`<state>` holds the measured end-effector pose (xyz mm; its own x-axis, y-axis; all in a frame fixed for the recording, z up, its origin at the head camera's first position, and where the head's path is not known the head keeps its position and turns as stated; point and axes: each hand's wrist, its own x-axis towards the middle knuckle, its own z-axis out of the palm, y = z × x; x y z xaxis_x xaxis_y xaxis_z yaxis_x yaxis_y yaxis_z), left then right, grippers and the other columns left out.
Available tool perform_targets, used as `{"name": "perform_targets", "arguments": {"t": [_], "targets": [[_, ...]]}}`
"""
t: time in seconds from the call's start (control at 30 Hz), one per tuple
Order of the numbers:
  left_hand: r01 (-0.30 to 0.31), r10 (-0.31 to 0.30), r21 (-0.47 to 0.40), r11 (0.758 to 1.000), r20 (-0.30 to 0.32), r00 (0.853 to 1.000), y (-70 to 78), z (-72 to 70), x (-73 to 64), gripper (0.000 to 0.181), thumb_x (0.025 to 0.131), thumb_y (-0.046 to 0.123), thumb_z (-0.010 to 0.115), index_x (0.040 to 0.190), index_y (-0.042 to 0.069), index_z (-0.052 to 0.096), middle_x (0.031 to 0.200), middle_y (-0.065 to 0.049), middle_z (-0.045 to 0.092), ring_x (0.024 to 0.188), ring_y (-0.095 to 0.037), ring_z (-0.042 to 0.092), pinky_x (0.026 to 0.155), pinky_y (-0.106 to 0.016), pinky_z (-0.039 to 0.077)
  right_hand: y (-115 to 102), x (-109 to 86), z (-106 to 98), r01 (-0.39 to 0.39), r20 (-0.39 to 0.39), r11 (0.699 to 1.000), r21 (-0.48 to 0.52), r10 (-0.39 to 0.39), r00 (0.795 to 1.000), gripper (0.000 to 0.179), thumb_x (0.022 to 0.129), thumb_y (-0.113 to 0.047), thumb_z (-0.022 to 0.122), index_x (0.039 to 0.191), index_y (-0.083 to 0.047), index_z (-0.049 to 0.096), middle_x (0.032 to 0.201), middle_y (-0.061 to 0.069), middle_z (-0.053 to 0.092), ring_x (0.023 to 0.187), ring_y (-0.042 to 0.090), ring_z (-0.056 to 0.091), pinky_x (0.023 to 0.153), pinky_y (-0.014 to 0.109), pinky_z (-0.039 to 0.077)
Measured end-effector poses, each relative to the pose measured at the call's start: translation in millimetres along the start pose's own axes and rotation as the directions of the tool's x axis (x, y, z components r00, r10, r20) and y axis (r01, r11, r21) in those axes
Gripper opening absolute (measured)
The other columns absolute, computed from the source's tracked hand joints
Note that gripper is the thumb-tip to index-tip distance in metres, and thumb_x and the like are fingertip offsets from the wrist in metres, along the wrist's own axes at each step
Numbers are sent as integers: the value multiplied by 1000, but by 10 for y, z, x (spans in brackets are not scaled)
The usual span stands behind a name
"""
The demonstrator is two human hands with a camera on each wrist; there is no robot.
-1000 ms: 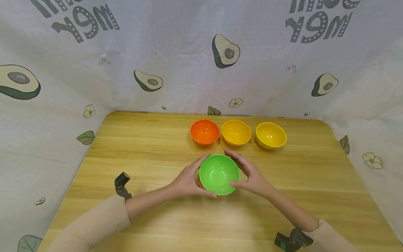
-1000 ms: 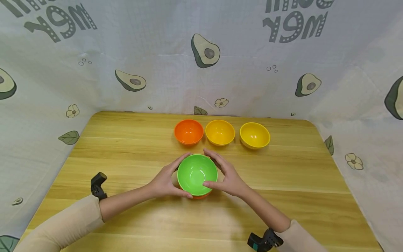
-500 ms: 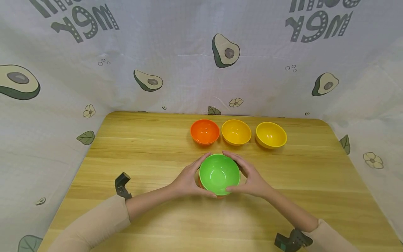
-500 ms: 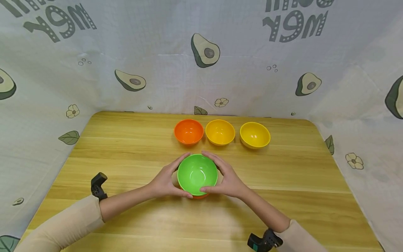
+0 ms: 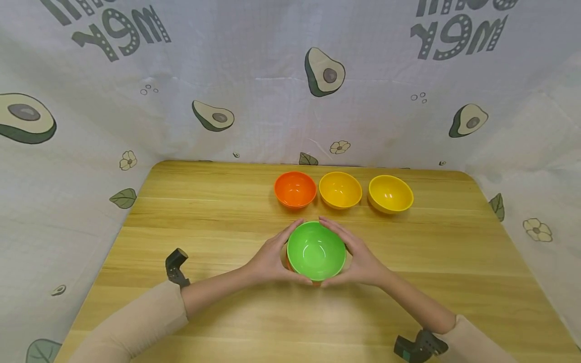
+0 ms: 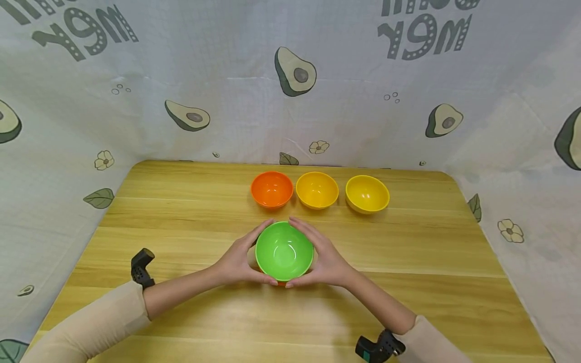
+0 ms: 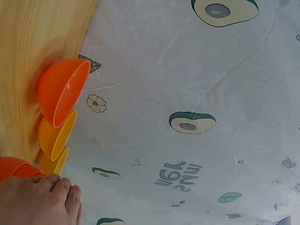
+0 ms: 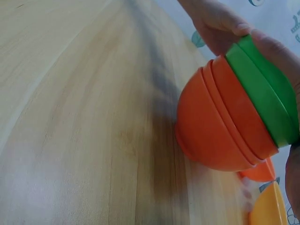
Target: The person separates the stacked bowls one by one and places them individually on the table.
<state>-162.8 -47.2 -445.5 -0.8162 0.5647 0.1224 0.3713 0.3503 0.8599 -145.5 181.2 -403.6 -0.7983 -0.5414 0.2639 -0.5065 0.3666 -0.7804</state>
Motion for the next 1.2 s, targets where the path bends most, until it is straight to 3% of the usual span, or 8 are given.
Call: {"name": "perform_targets", "arguments": {"t": [0.27, 0.5, 0.8, 1.2], "targets": [[14, -14, 2, 1000, 18, 1000, 6, -13, 2, 118, 57, 35, 88, 148, 26, 14, 148, 6, 30, 132, -17, 36, 107, -44, 32, -66, 62, -36, -37, 39, 999, -18, 37, 999, 111, 45, -12, 92, 137, 6, 33, 142, 23, 35, 126, 39, 37, 98, 58, 37], [-5, 5, -5, 1000, 13, 1000, -4, -18, 14, 121, 55, 35, 89, 149, 24, 13, 149, 6, 28, 132, -17, 36, 107, -42, 33, -68, 84, -47, -55, 51, 998, -22, 56, 997, 111, 45, -12, 92, 138, 5, 33, 140, 22, 36, 124, 38, 40, 96, 57, 39], [-52, 52, -7, 999, 5, 999, -33, -39, 27, 122, 54, 30, 90, 149, 19, 13, 150, -3, 28, 134, -18, 33, 108, -43, 31, -49, 106, -10, -24, 6, 999, -34, 24, 1000, 108, 44, -10, 92, 135, 7, 36, 138, 23, 40, 124, 38, 41, 96, 54, 41], [-96, 96, 18, 995, 1, 995, -76, -38, 19, 124, 55, 29, 90, 149, 19, 11, 150, 0, 28, 133, -16, 34, 108, -42, 30, -16, 100, 33, 35, -40, 999, -23, -36, 999, 106, 40, -7, 92, 130, 10, 39, 132, 24, 45, 121, 33, 44, 98, 48, 42]]}}
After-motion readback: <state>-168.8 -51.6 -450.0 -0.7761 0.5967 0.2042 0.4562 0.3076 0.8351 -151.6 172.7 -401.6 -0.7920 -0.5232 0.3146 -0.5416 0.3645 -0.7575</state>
